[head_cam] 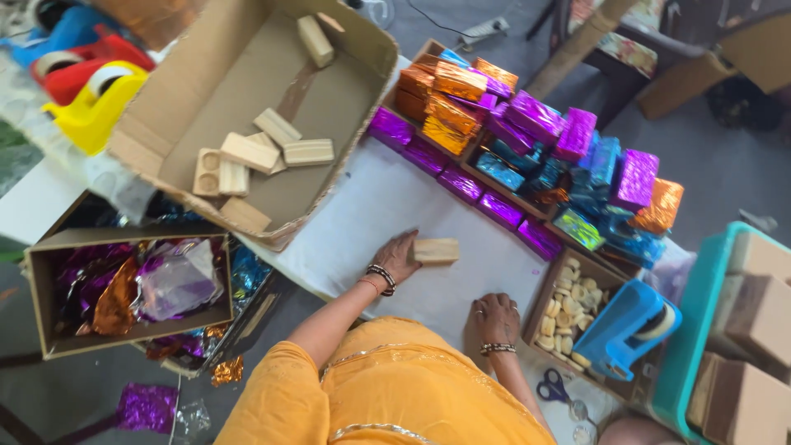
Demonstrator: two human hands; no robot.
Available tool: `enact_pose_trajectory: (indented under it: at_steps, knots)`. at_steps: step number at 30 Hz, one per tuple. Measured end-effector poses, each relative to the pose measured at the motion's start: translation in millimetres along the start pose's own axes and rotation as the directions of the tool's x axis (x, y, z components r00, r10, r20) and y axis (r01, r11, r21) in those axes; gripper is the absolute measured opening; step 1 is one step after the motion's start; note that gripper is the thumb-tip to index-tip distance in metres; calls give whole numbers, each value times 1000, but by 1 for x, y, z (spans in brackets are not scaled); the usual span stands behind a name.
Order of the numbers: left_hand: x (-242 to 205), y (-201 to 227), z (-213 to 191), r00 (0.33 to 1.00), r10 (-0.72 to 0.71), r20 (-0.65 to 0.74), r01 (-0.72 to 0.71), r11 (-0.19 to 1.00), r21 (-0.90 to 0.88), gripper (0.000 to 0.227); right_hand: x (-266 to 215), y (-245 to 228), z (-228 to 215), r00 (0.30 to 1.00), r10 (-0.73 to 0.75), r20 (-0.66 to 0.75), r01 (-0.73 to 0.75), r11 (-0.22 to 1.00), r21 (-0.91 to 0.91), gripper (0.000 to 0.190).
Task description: The person wraps a small rectangular object in shiny purple foil, folds the edges, and secures it with tape. They then pick up a wooden soap mold, wipe it with a cloth, and place it on the table. Finally, they pick up a sheet of foil and place it on the table.
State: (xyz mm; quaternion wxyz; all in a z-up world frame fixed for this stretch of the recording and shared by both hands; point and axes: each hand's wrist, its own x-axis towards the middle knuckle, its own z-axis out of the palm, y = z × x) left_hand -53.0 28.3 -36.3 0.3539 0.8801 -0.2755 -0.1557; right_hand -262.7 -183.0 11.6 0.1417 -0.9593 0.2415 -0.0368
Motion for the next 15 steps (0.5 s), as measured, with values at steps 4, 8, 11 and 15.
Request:
enact_pose_trajectory:
  at_steps: [4,8,11,15]
  knots:
    - [-11,-24,2,999,37,-36,-38,998,-40,77,4,8,12,1000,5,7,-4,999,-42,18]
    - [-29,-49,-5,999,-38,31,41,996,-77,56,11,7,19,997,74,23,-71,991,-112,22]
    - [-57,-62,-35,988,-127,93,140,978,-155,42,14,-3,16,987,153,56,-143,978,-154,30]
    - [-105,-100,-67,987,-139,-79,126,981,-148,27,18,-6,19,979,182,89,-162,967,-197,37]
